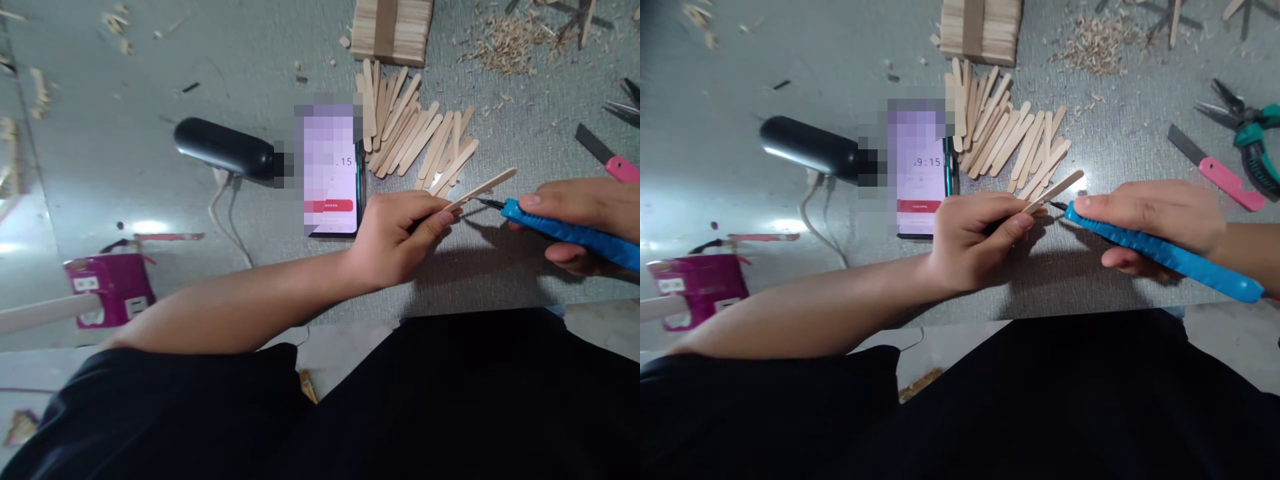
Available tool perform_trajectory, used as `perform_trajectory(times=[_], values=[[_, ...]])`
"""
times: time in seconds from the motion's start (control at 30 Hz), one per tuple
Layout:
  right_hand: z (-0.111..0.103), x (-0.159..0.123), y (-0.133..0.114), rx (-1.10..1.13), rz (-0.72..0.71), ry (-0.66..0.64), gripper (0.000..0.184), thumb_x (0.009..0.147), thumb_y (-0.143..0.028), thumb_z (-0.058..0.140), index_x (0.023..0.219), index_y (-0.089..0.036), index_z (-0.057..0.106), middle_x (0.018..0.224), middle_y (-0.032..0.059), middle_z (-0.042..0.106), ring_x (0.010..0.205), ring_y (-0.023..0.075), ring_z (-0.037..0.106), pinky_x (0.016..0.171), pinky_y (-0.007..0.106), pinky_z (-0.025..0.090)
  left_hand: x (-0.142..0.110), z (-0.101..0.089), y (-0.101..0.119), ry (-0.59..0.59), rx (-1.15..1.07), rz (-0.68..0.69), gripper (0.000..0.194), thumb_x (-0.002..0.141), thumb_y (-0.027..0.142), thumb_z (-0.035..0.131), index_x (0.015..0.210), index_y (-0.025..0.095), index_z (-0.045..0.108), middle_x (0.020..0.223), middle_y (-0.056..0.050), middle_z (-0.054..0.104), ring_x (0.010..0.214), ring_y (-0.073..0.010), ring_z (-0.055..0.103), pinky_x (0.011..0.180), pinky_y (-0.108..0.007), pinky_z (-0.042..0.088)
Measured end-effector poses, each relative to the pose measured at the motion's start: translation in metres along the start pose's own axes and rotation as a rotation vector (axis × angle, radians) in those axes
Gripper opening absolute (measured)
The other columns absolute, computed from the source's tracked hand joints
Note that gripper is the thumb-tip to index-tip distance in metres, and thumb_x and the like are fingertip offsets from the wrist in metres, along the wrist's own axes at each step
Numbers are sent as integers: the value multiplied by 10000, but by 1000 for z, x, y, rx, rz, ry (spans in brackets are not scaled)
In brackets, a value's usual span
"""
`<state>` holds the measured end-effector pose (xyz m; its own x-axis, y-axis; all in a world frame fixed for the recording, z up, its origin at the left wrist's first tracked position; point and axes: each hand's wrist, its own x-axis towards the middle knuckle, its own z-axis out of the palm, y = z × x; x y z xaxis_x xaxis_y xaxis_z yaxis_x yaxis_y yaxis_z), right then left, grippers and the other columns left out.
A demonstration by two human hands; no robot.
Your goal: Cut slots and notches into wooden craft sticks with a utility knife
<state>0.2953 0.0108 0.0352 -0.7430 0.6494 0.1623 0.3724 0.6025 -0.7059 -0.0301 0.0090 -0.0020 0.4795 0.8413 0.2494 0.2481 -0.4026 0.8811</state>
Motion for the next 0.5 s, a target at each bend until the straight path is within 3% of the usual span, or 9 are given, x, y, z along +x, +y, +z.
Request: perform_trajectory(times=[0.1,0.17,0.23,0.3,0.37,0.5], values=[[6,3,-3,-77,-62,15,520,1137,-402,614,1649,-320,572,1140,85,836,976,247,840,828,336,664,-1,0,0,-3,27,11,276,1108,256,639,915,167,815,736,-41,760,648,-145,696,623,-265,522],[13,8,-4,-59,-70,166,422,1154,-525,557,1498,-328,700,1066,66,863,922,235,846,791,326,650,-1,0,0,-13,39,0,266,1105,247,641,920,170,816,742,-38,772,653,-146,706,629,-265,528],[18,12,-2,-23,2,194,361,1157,-521,558,1356,-307,770,1017,57,868,887,214,843,780,314,633,-2,0,-1,-19,54,-3,260,1107,249,644,930,175,820,752,-38,785,663,-148,717,637,-266,534],[19,15,1,22,-68,131,315,1154,-473,579,1325,-292,771,938,32,851,748,182,809,667,295,598,-2,0,-1,-9,74,6,263,1115,261,647,935,177,820,752,-38,789,668,-147,721,641,-263,535],[15,17,3,50,-164,24,330,1152,-453,579,1414,-310,720,911,16,831,663,175,773,594,300,572,-2,0,-2,2,98,22,271,1125,278,653,933,181,819,745,-38,786,663,-143,717,638,-261,532],[1,18,0,1,-132,-109,405,1158,-469,551,1553,-391,598,898,5,800,711,204,777,637,333,592,-3,-1,-3,-10,130,52,288,1133,286,652,918,180,810,723,-29,767,636,-132,696,622,-253,509]])
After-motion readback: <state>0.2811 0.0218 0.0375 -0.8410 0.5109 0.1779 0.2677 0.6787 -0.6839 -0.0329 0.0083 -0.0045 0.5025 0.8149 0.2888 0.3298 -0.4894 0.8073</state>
